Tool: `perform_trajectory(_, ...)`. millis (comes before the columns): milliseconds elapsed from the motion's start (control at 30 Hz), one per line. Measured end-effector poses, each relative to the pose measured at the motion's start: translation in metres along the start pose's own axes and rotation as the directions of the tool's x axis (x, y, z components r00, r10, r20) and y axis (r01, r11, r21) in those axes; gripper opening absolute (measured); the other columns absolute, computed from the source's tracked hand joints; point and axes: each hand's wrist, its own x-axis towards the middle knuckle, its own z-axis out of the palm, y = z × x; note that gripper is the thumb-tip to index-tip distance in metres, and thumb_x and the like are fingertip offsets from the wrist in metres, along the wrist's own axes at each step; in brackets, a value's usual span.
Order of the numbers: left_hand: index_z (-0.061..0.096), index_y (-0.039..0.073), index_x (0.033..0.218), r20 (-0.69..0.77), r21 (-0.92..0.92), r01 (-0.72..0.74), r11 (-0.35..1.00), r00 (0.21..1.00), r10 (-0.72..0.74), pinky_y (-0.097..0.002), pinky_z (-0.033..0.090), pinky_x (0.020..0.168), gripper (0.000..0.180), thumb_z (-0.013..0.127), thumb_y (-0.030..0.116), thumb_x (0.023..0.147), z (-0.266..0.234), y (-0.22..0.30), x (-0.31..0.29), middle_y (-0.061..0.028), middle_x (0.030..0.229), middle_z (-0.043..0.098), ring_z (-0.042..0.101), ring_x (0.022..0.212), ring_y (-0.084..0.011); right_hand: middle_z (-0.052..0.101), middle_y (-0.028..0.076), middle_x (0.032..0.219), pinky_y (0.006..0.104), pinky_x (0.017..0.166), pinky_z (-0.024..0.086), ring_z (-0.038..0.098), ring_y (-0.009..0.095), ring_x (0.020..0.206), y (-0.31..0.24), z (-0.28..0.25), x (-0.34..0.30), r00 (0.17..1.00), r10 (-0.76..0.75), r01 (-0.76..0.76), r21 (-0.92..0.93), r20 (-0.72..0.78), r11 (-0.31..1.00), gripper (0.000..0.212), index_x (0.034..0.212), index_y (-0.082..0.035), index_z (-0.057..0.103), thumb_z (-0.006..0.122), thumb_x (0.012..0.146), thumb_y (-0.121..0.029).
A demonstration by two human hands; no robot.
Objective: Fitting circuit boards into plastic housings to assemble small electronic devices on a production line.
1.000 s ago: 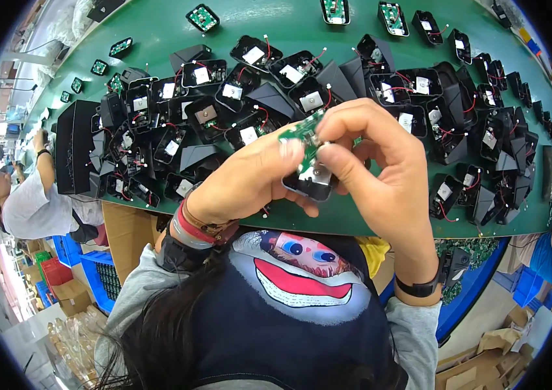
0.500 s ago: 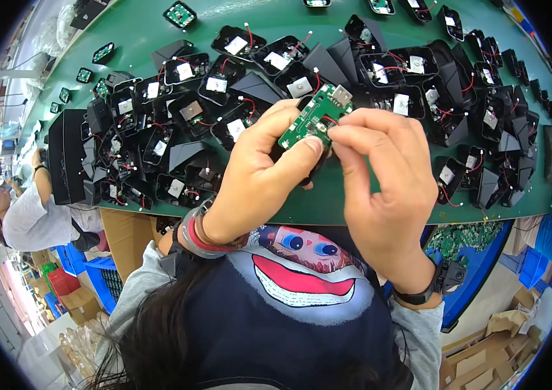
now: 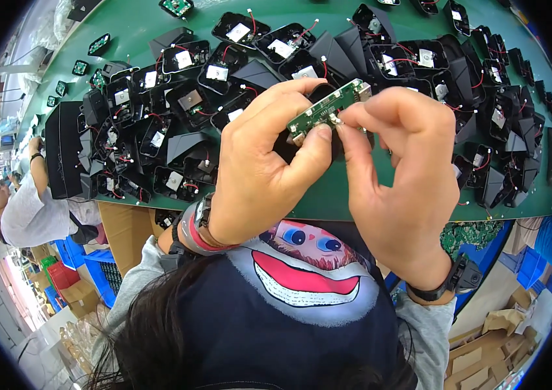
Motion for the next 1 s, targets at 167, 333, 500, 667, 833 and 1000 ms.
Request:
perform_trajectory(167, 0.060, -0.001, 0.085, -0.099, 0.083, -0.102, 0.991, 0.989, 0.110, -0.0291, 0.048, 0.062, 0.013, 0.062, 0.007, 0.075, 0.001, -0.002, 0.005, -0.0170, 0.091, 0.064, 0.064, 0.073, -0.0237, 0.057, 0.005, 0.095, 0.0255, 0.061, 0.047, 0.060, 0.015, 0.076, -0.003, -0.006, 0.008, 0.994, -0.046, 0.057, -0.115, 0.098, 0.992, 0.036, 0.103, -0.001, 0.050, 0.068, 0.073, 0.007)
perform_trajectory(333, 0.060, -0.001, 0.087, -0.037, 0.217, -0.163, 0.963, 0.984, 0.175, -0.0280, 0.047, 0.059, 0.014, 0.062, 0.007, 0.076, 0.000, -0.002, 0.004, -0.0149, 0.085, 0.063, 0.061, 0.065, -0.0206, 0.061, 0.001, 0.087, 0.0190, 0.058, 0.039, 0.050, 0.006, 0.069, -0.010, -0.005, 0.019, 0.986, 0.003, 0.030, -0.196, 0.164, 0.980, 0.030, 0.102, -0.002, 0.050, 0.066, 0.077, 0.005)
perform_trajectory(500, 0.054, 0.000, 0.081, -0.019, 0.016, -0.005, 1.000, 1.000, 0.005, -0.0355, 0.045, 0.051, 0.014, 0.061, 0.010, 0.076, -0.005, 0.001, 0.003, -0.0135, 0.072, 0.055, 0.055, 0.057, -0.0304, 0.056, 0.003, 0.093, 0.0188, 0.062, 0.042, 0.052, 0.006, 0.074, -0.008, -0.005, 0.019, 0.944, 0.184, -0.195, 0.013, 0.275, 0.981, 0.021, 0.098, 0.001, 0.054, 0.061, 0.079, 0.008)
perform_trajectory(667, 0.056, 0.001, 0.084, 0.133, -0.250, 0.205, 0.946, 0.975, -0.176, -0.0187, 0.037, 0.048, 0.010, 0.059, 0.011, 0.086, -0.007, 0.012, -0.003, 0.0039, 0.064, 0.053, 0.047, 0.056, -0.0011, 0.056, 0.006, 0.095, 0.0183, 0.064, 0.041, 0.052, 0.007, 0.077, -0.004, 0.000, 0.010, 0.977, 0.156, -0.199, 0.347, 0.147, 0.917, 0.017, 0.096, 0.004, 0.058, 0.057, 0.080, 0.011)
perform_trajectory(833, 0.058, 0.001, 0.086, 0.102, -0.205, 0.107, 0.973, 0.991, -0.088, -0.0193, 0.039, 0.050, 0.009, 0.060, 0.009, 0.085, -0.006, 0.013, -0.002, 0.0020, 0.065, 0.055, 0.050, 0.057, -0.0022, 0.056, 0.009, 0.098, 0.0192, 0.070, 0.044, 0.055, 0.010, 0.083, -0.002, -0.001, 0.007, 0.997, 0.020, -0.043, 0.312, 0.077, 0.949, 0.016, 0.096, 0.007, 0.060, 0.057, 0.082, 0.012)
perform_trajectory(1000, 0.054, 0.000, 0.080, -0.003, 0.000, -0.102, 0.995, 0.995, 0.102, -0.0355, 0.046, 0.051, 0.014, 0.063, 0.009, 0.074, -0.001, 0.010, 0.000, -0.0117, 0.071, 0.053, 0.056, 0.059, -0.0287, 0.062, 0.007, 0.090, 0.0164, 0.067, 0.041, 0.055, 0.007, 0.079, -0.007, -0.007, 0.006, 0.975, 0.209, -0.222, 0.256, 0.077, 0.941, 0.038, 0.113, 0.003, 0.050, 0.062, 0.078, 0.012)
